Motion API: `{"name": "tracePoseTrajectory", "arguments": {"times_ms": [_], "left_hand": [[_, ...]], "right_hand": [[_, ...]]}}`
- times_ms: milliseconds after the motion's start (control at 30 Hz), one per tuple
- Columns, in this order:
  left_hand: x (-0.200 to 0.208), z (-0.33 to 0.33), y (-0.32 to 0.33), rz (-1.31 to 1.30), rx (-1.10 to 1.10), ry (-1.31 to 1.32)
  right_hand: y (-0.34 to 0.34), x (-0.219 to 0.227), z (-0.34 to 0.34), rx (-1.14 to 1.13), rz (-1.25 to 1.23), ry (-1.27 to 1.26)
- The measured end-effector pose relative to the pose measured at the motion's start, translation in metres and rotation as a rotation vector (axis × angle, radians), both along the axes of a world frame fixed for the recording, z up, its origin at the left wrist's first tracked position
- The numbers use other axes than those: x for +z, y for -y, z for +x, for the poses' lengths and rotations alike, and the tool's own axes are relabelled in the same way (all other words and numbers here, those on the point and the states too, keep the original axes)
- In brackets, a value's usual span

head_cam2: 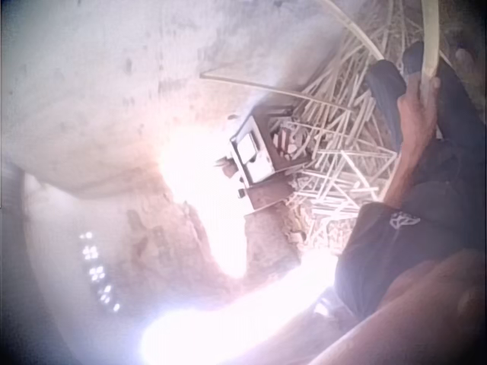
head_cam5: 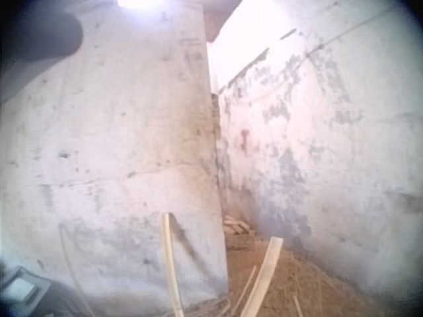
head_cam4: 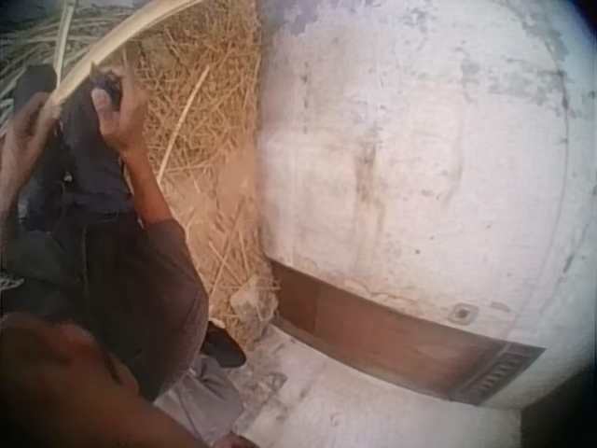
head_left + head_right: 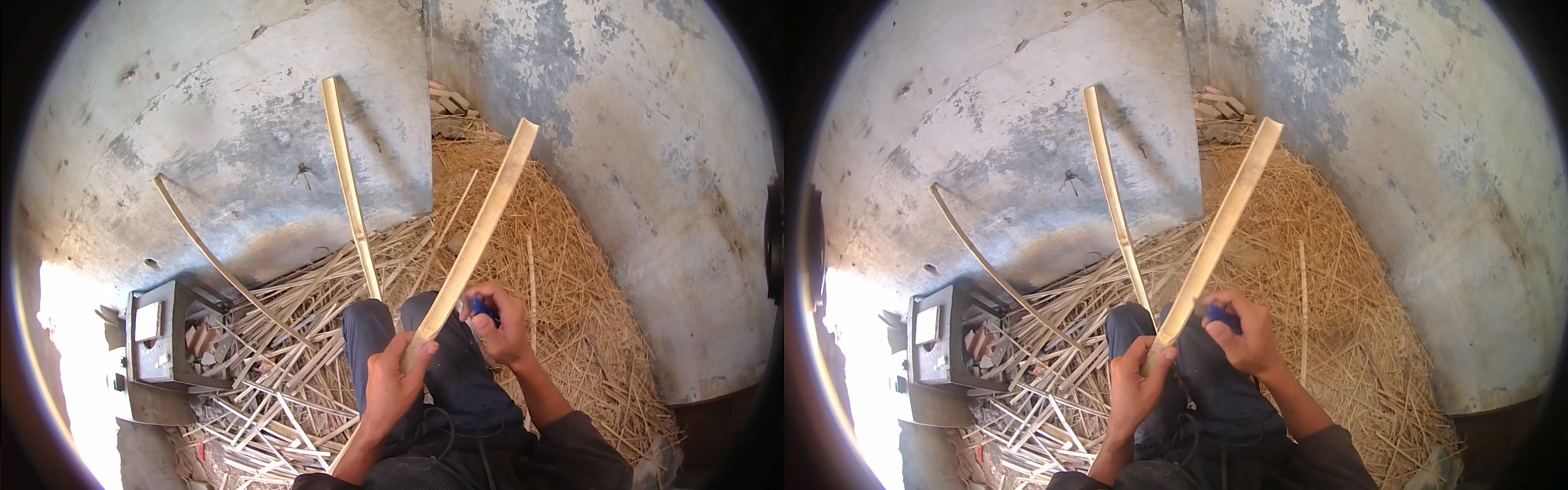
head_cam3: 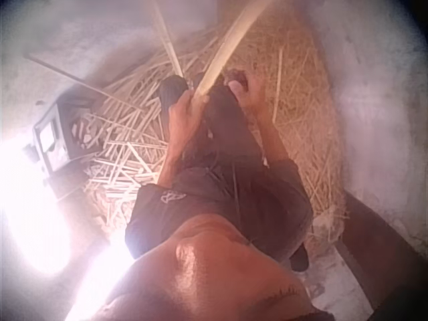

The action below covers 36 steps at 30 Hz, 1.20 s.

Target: The person sits on a floor covered in straw and splits a long bamboo stalk into thin strips using a knife. They hold the bamboo against their leg and use the knife to shave and separate the material into uniform strips.

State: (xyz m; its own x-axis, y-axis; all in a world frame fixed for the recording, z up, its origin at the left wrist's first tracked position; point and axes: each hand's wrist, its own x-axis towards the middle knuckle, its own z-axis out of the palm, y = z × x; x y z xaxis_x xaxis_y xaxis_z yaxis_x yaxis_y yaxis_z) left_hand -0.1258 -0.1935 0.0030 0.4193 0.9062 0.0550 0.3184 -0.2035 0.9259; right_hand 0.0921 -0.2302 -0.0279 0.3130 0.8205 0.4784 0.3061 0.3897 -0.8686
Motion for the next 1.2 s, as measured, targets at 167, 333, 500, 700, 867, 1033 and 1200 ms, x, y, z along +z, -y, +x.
{"name": "tracePoseTrajectory", "arguments": {"times_ms": [167, 333, 500, 700, 867, 1033, 1200], "left_hand": [[-0.011, -0.001, -0.002, -0.045, -0.014, 0.119], [-0.012, -0.001, -0.001, -0.097, -0.028, 0.141], [-0.011, -0.003, -0.001, -0.184, -0.035, 0.184], [-0.012, -0.007, 0.000, -0.212, -0.031, 0.119], [-0.011, -0.011, 0.003, -0.202, -0.029, 0.120], [-0.014, -0.019, 0.006, -0.213, -0.020, 0.078], [-0.030, -0.043, 0.026, -0.314, -0.071, 0.064]], "right_hand": [[0.002, 0.002, 0.000, -0.045, 0.075, 0.463], [0.005, 0.006, -0.002, -0.066, 0.085, 0.560], [0.004, 0.013, -0.003, -0.091, 0.092, 0.572], [0.001, 0.017, 0.000, -0.131, 0.120, 0.655], [0.003, 0.020, 0.003, -0.137, 0.122, 0.733], [-0.003, 0.017, 0.010, -0.166, 0.154, 0.741], [-0.028, 0.027, 0.065, -0.399, 0.150, 0.546]]}}
